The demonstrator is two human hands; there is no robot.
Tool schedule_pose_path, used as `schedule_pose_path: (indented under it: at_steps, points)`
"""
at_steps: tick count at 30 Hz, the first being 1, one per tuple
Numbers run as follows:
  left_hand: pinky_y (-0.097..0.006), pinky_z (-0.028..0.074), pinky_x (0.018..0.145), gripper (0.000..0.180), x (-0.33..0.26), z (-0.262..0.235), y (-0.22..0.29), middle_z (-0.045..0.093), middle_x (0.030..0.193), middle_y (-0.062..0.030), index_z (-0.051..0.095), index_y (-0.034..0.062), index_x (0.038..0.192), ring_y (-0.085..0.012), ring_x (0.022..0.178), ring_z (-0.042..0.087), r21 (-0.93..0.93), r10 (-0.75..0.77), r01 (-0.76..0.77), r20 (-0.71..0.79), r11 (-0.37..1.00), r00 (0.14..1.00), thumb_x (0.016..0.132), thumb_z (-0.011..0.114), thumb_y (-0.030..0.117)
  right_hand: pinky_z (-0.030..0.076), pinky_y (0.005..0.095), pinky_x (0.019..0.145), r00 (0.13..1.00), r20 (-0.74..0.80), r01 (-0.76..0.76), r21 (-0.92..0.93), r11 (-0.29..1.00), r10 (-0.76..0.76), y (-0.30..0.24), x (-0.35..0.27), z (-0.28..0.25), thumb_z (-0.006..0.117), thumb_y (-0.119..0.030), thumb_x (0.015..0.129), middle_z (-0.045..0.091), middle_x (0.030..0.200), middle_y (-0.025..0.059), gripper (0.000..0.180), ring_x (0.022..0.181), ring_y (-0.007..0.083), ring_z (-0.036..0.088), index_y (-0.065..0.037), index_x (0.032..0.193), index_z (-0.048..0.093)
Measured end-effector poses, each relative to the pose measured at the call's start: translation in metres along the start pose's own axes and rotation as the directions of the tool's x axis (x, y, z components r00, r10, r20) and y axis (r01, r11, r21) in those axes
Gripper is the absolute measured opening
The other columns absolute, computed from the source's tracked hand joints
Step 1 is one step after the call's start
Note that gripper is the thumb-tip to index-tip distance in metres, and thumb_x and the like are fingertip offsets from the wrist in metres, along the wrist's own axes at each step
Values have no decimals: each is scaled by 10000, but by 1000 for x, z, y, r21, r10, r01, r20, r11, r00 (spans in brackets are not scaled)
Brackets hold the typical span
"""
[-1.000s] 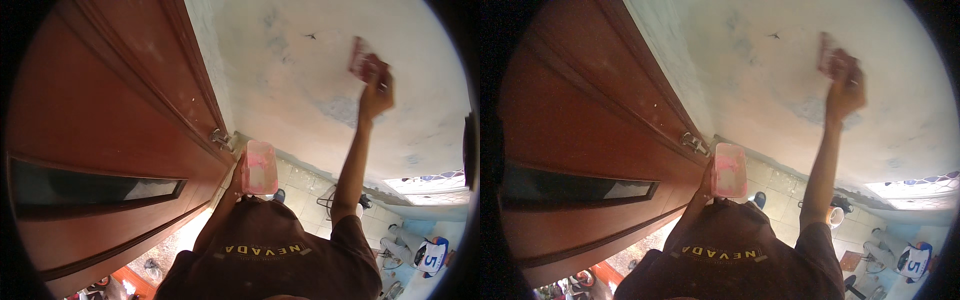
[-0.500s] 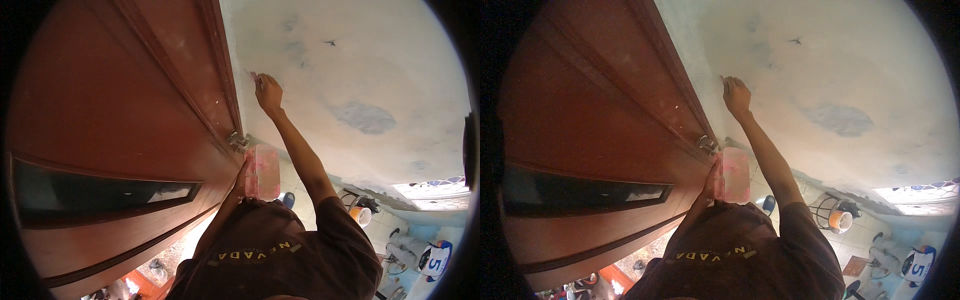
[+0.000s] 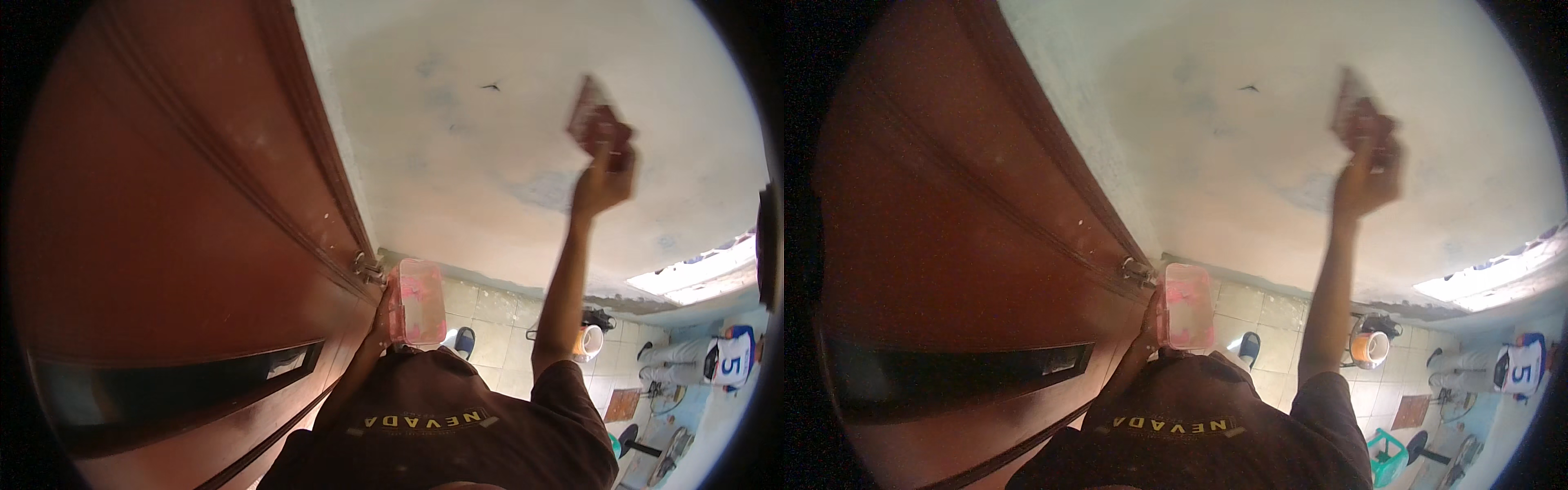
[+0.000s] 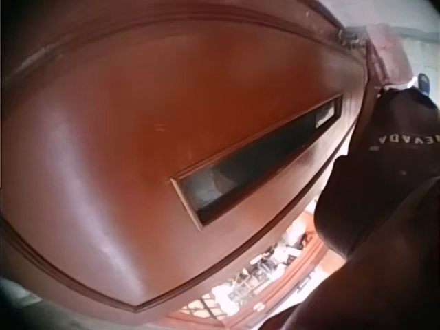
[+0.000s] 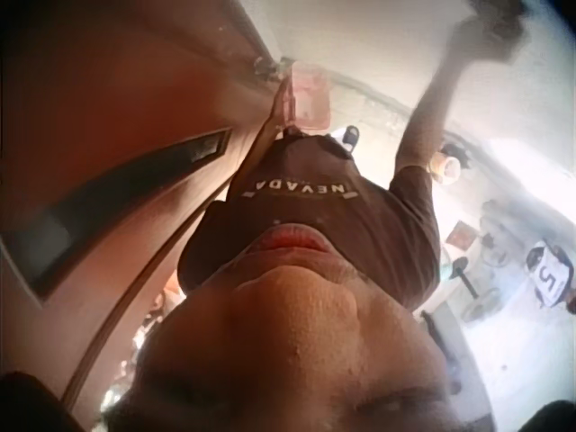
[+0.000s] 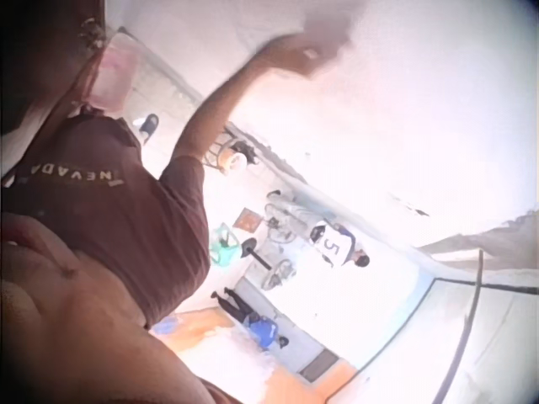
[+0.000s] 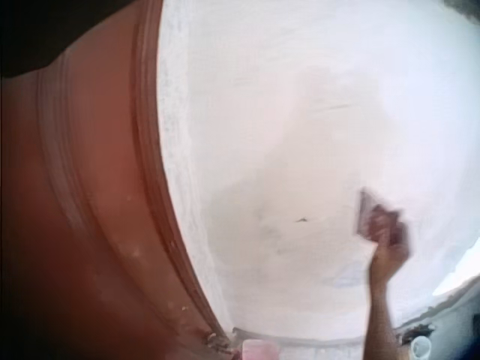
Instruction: The person applies plaster to a ceiling using a spreader, repeatedly taking more plaster from a container.
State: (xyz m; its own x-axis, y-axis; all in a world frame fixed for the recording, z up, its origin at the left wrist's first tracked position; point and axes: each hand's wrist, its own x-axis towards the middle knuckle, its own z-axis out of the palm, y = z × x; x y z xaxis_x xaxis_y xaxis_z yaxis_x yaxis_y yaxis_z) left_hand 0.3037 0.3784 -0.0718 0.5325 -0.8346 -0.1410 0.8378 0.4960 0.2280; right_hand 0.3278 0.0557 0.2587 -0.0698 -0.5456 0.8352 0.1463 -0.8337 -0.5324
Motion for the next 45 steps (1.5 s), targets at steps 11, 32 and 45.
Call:
schedule_pose_path:
  at_steps: [11, 32, 45]
  points:
    - [-482, 533, 1028, 678, 34, -19, -13, 568, 1408, -119, 432, 114, 1510, -282, 1269, 583, -96, -66, 80, 136, 992, 988, 1053, 406, 613, 576, 391, 759, 776, 631, 61, -45, 997, -19, 62, -123, 66, 665, -59, 910, 751, 1006, 100, 149, 894, 306, 727, -88, 1043, 725]
    - [-484, 550, 981, 685, 59, 13, -50, 600, 1357, -74, 466, 143, 1480, -264, 1202, 615, 48, 18, -19, 32, 999, 999, 1008, 497, 638, 556, 397, 760, 738, 617, 329, 27, 944, -275, 96, -103, 62, 654, 2, 875, 733, 972, 104, 175, 883, 308, 700, -92, 1002, 729]
    - [-507, 516, 1047, 665, 37, 20, -36, 575, 1388, -87, 447, 136, 1494, -275, 1255, 588, 43, 23, -26, 68, 999, 997, 1042, 432, 624, 539, 283, 702, 881, 403, 189, 183, 965, -249, 15, -9, 4, 660, 16, 956, 762, 925, 76, 76, 763, 142, 675, 0, 1010, 711]
